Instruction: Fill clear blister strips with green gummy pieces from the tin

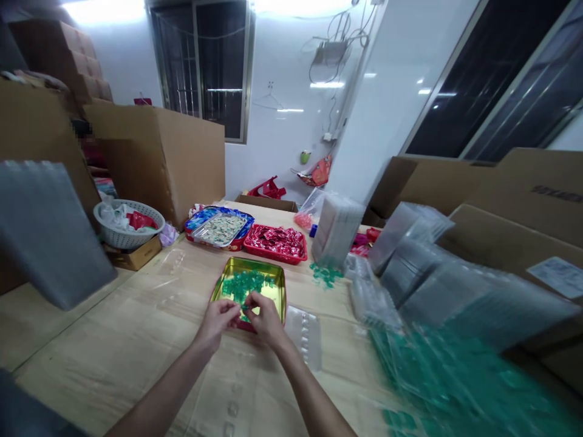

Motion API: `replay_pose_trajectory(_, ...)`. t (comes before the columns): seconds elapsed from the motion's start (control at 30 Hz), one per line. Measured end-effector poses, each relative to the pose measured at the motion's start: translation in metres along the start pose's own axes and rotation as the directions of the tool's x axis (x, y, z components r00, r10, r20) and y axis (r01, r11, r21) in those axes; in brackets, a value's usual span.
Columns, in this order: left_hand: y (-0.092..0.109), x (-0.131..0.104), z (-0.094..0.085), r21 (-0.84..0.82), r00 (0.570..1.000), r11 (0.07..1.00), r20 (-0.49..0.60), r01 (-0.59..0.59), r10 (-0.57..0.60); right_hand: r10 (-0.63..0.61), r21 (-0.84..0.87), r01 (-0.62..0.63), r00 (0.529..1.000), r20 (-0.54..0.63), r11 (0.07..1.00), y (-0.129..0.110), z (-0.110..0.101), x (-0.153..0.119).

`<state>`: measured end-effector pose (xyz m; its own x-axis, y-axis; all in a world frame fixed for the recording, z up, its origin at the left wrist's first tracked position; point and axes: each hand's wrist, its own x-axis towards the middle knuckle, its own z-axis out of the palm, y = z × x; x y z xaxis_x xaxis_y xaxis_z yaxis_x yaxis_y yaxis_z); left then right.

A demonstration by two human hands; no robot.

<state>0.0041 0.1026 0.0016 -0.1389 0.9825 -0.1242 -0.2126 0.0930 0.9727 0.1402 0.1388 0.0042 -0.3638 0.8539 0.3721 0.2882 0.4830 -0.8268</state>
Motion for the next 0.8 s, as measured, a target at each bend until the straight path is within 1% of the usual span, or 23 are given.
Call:
replay_pose_trajectory(0.07,0.000,0.008,0.006,-0.024,1.000,1.000,0.000,-0.002,0.002,-0.034,-0.028,0.033,0.999,-0.031,0.999,-0.002,-0.002,-0.001)
replay_pose_trajectory(0.13,-0.002,0.014,0.009,-0.050,1.000,0.999,-0.026,-0.003,0.001,-0.029,-0.003,0.029,0.998,-0.060,1.000,0.006,-0.003,0.000)
replay_pose_trajectory(0.27,-0.005,0.024,0.011,-0.039,0.998,0.998,-0.055,-0.045,0.043,0.083,0.075,-0.075,0.990,-0.116,0.994,0.031,-0.004,0.006)
replay_pose_trajectory(0.37,-0.004,0.029,0.012,-0.014,0.996,0.997,-0.050,-0.076,0.075,0.155,0.181,-0.139,0.985,-0.078,0.974,0.040,-0.006,0.008)
replay_pose_trajectory(0.43,-0.004,0.030,0.012,0.006,0.995,0.996,-0.034,-0.093,0.093,0.152,0.229,-0.142,0.988,-0.028,0.963,0.040,-0.007,0.009)
replay_pose_trajectory(0.5,-0.006,0.032,0.012,0.040,0.993,0.992,-0.019,-0.118,0.119,0.143,0.211,-0.138,0.990,-0.008,0.968,0.038,-0.008,0.010)
replay_pose_trajectory(0.63,-0.017,0.037,0.009,0.165,0.977,0.965,-0.016,-0.206,0.211,0.134,0.119,-0.130,0.991,-0.024,0.984,0.031,-0.007,0.010)
replay_pose_trajectory(0.8,-0.026,0.039,0.006,0.226,0.965,0.943,-0.039,-0.244,0.259,0.046,0.000,-0.046,0.997,-0.068,0.999,0.020,-0.004,0.008)
